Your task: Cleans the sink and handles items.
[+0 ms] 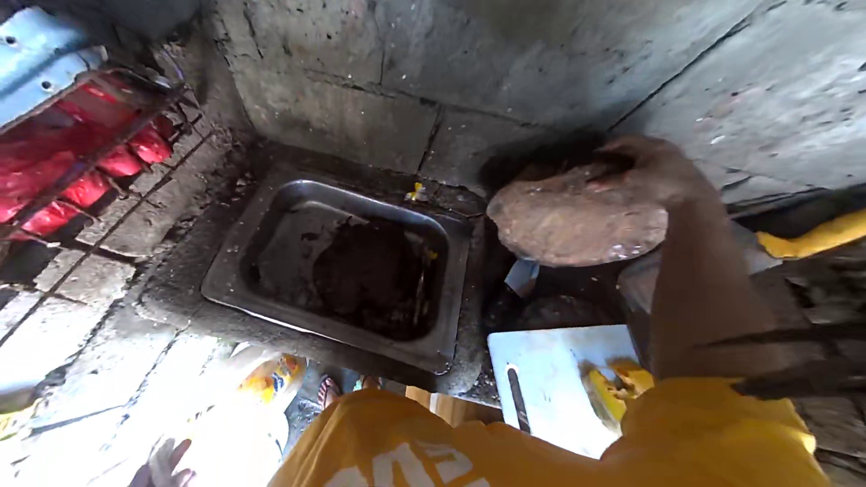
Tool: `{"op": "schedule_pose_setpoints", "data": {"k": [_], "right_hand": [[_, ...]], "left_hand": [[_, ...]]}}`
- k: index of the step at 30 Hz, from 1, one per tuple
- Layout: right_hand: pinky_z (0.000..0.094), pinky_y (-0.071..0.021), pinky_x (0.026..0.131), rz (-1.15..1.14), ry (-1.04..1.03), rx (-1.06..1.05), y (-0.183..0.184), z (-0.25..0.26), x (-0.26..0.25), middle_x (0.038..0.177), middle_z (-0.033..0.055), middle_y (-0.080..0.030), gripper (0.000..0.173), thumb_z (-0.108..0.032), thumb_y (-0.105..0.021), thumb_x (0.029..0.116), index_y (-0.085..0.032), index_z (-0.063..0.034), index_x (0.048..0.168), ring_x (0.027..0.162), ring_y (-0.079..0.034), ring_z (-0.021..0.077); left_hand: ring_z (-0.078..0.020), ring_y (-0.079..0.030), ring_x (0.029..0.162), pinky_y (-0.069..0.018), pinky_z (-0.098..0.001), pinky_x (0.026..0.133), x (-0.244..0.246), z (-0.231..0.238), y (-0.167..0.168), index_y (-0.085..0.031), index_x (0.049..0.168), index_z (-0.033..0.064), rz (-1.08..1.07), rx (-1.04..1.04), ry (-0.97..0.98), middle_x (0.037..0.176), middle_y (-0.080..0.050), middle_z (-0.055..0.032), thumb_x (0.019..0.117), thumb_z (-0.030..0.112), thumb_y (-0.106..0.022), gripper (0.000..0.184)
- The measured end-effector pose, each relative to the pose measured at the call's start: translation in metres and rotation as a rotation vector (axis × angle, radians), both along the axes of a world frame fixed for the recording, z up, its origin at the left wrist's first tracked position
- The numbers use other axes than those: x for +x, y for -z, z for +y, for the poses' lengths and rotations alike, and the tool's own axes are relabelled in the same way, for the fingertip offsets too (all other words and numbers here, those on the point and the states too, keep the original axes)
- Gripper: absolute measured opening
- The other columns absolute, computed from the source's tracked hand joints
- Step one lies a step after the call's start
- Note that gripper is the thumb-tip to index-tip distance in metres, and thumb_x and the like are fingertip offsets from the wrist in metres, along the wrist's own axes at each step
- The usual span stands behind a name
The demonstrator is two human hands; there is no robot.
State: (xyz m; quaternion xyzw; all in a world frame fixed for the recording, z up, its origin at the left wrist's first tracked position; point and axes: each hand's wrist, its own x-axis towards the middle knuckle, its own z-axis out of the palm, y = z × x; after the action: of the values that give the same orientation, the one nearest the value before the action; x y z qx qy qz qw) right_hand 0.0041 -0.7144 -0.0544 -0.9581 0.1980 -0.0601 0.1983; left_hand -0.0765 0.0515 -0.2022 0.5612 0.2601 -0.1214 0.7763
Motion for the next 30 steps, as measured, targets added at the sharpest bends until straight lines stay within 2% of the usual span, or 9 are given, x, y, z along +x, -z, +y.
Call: {"op": "schedule_pose_setpoints", "data": {"k": [2,4,8,11,13,16,21,25,30], "right_hand": [[0.0857,-0.0264,0.098,-0.039,0.051,-0.258,-0.011,0.023,0.000,0.137,0.0320,-0.056,0.043,-0.005,-0.085,0.0803,-0.071,-0.0009,0.120,0.131,-0.040,0.0627],[0.0864,-0.0213,0.099,-0.093,0.068,-0.352,-0.019,0.068,0.004,0.143,0.0349,-0.048,0.034,-0.009,-0.079,0.0867,-0.070,0.0012,0.118,0.134,-0.031,0.0662],[0.0739,-0.0349,0.107,-0.167,-0.102,-0.210,0.029,0.151,0.019,0.134,0.0333,-0.057,0.034,-0.015,-0.074,0.0932,-0.069,0.0043,0.121,0.130,-0.048,0.0559],[0.0628,-0.0481,0.100,0.164,-0.027,0.122,0.093,0.206,0.039,0.122,0.0280,-0.065,0.033,-0.022,-0.066,0.1007,-0.066,0.0050,0.120,0.115,-0.063,0.0443],[0.0612,-0.0456,0.104,0.447,0.018,0.252,0.134,0.234,0.052,0.125,0.0279,-0.064,0.036,-0.025,-0.060,0.1039,-0.064,0.0051,0.124,0.120,-0.061,0.0429],[0.0556,-0.0426,0.110,0.528,0.090,0.292,0.153,0.246,0.042,0.134,0.0258,-0.061,0.038,-0.025,-0.051,0.1078,-0.061,0.0030,0.132,0.129,-0.057,0.0389],[0.0551,-0.0438,0.107,0.421,0.212,0.314,0.143,0.250,0.022,0.129,0.0274,-0.063,0.035,-0.022,-0.054,0.1068,-0.062,0.0055,0.128,0.125,-0.059,0.0396],[0.0579,-0.0429,0.109,0.346,0.095,0.386,0.189,0.266,0.080,0.134,0.0286,-0.061,0.041,-0.026,-0.056,0.1064,-0.060,0.0058,0.132,0.128,-0.057,0.0425],[0.0646,-0.0352,0.113,0.373,0.216,0.473,0.233,0.260,0.149,0.142,0.0310,-0.054,0.068,-0.053,-0.053,0.1035,-0.057,0.0058,0.137,0.137,-0.048,0.0459]], "left_hand": [[-0.0059,-0.072,0.081,-0.0591,-0.0244,0.074,0.004,-0.003,0.000,-0.064,0.108,0.0210,0.008,0.011,0.012,0.103,-0.077,0.0052,0.1091,0.024,-0.017,0.047],[-0.0052,-0.071,0.080,-0.0587,-0.0233,0.072,0.007,-0.004,0.003,-0.062,0.109,0.0210,0.027,0.004,0.005,0.102,-0.077,0.0057,0.1096,0.026,-0.015,0.048],[-0.0070,-0.072,0.080,-0.0585,-0.0231,0.070,0.003,-0.009,0.010,-0.064,0.106,0.0197,0.064,-0.029,-0.026,0.103,-0.078,0.0024,0.1094,0.026,-0.018,0.047],[-0.0067,-0.071,0.077,-0.0581,-0.0223,0.069,-0.004,-0.013,0.009,-0.063,0.107,0.0177,0.107,-0.016,-0.055,0.103,-0.077,0.0027,0.1102,0.025,-0.018,0.046],[-0.0069,-0.072,0.077,-0.0584,-0.0227,0.068,-0.009,-0.014,0.007,-0.062,0.105,0.0174,0.133,-0.006,-0.082,0.100,-0.078,0.0028,0.1104,0.025,-0.018,0.046],[-0.0071,-0.071,0.074,-0.0579,-0.0228,0.066,-0.015,-0.012,0.005,-0.058,0.102,0.0171,0.148,-0.001,-0.134,0.095,-0.077,0.0019,0.1110,0.024,-0.017,0.043],[-0.0061,-0.069,0.071,-0.0565,-0.0228,0.065,-0.020,0.001,0.014,-0.058,0.102,0.0170,0.203,0.014,-0.188,0.093,-0.076,0.0027,0.1110,0.026,-0.019,0.040],[-0.0074,-0.069,0.072,-0.0568,-0.0244,0.066,0.000,0.001,0.022,-0.057,0.106,0.0165,0.208,0.028,-0.142,0.094,-0.076,0.0026,0.1113,0.027,-0.022,0.037],[-0.0081,-0.070,0.071,-0.0572,-0.0241,0.064,0.010,0.006,0.015,-0.058,0.103,0.0158,0.153,0.061,-0.149,0.094,-0.076,0.0017,0.1108,0.023,-0.023,0.037]]}}
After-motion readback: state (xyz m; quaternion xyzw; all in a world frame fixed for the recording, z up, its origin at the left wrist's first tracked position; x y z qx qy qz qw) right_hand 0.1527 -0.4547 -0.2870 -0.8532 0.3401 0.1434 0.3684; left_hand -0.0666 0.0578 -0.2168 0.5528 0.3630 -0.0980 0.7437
